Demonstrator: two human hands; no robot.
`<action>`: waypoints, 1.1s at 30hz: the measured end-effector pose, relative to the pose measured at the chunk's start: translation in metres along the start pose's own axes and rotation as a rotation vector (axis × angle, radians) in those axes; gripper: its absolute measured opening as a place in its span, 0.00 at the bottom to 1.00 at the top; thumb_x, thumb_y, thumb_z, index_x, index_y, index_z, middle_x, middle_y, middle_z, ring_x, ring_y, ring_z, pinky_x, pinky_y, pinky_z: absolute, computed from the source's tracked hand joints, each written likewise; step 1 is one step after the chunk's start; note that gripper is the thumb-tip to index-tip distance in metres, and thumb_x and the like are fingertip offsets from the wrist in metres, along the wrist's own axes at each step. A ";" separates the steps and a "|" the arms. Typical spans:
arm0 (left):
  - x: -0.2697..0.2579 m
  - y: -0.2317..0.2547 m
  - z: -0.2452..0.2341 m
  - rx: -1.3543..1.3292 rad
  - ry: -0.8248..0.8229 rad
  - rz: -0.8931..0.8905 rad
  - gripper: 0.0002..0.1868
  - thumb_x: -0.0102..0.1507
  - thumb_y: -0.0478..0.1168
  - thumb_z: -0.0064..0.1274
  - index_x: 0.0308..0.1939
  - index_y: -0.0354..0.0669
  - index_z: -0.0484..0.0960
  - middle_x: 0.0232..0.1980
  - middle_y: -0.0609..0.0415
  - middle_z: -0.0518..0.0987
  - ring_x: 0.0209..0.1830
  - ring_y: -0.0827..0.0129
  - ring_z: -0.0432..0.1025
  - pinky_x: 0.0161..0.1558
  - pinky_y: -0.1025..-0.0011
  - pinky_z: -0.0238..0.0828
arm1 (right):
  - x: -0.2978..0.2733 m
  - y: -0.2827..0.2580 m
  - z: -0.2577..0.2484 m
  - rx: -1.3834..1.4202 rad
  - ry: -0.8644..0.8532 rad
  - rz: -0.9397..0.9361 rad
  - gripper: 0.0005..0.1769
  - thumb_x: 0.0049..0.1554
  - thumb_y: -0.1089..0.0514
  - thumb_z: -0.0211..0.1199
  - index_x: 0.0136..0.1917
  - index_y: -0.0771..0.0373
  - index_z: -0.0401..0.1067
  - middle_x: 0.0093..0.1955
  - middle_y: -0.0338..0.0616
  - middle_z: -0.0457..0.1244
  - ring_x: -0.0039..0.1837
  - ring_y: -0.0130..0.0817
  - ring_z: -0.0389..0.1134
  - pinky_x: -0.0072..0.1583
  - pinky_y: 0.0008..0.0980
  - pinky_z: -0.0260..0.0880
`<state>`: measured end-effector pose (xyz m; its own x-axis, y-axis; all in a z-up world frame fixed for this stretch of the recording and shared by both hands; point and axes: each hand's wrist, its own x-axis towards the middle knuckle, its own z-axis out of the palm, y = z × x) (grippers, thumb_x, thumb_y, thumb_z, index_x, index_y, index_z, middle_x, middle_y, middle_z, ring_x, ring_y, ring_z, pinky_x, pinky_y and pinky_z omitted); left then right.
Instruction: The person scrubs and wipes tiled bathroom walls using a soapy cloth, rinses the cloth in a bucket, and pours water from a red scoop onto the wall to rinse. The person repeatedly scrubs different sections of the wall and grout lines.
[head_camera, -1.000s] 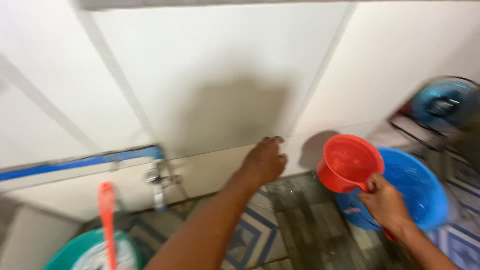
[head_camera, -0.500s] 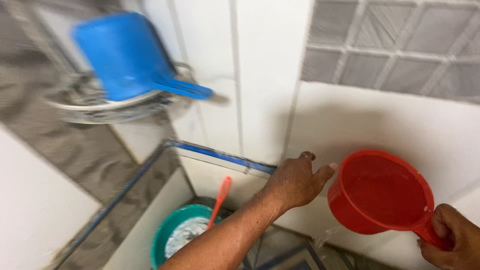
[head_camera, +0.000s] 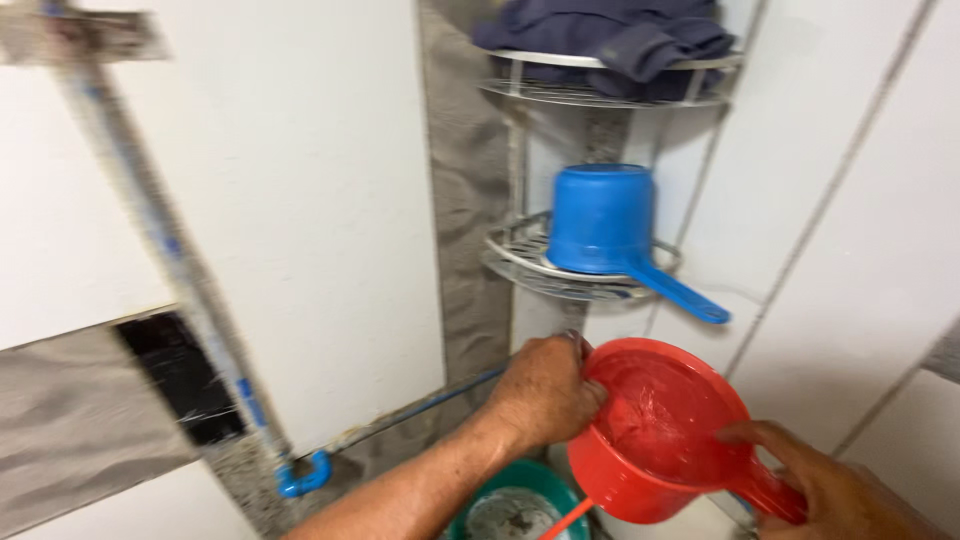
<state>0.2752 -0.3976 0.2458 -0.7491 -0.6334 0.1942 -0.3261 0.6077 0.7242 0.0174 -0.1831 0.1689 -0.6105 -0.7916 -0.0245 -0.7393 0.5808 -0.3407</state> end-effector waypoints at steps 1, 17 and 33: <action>-0.007 -0.010 -0.015 0.024 0.024 -0.022 0.20 0.56 0.40 0.59 0.48 0.32 0.82 0.43 0.37 0.84 0.46 0.50 0.79 0.51 0.57 0.77 | 0.001 -0.029 0.000 -0.081 -0.016 -0.055 0.32 0.48 0.59 0.73 0.61 0.49 0.60 0.44 0.42 0.66 0.42 0.33 0.74 0.46 0.33 0.77; -0.036 -0.059 -0.247 0.276 0.211 -0.122 0.19 0.62 0.46 0.50 0.39 0.31 0.86 0.39 0.33 0.84 0.43 0.46 0.81 0.52 0.53 0.77 | -0.012 -0.341 -0.087 -0.668 0.163 -0.442 0.29 0.60 0.49 0.57 0.74 0.33 0.62 0.45 0.43 0.69 0.44 0.39 0.76 0.45 0.41 0.79; 0.075 0.042 -0.499 1.080 1.125 0.348 0.47 0.63 0.67 0.46 0.76 0.41 0.54 0.77 0.44 0.54 0.78 0.53 0.42 0.74 0.46 0.31 | -0.038 -0.459 -0.206 -0.683 0.266 -0.400 0.26 0.58 0.52 0.60 0.69 0.36 0.71 0.43 0.35 0.73 0.41 0.31 0.77 0.43 0.37 0.80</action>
<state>0.4933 -0.6586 0.6214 -0.2430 -0.1153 0.9631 -0.8404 0.5208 -0.1497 0.3212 -0.3800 0.5199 -0.2484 -0.9411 0.2294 -0.8717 0.3204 0.3708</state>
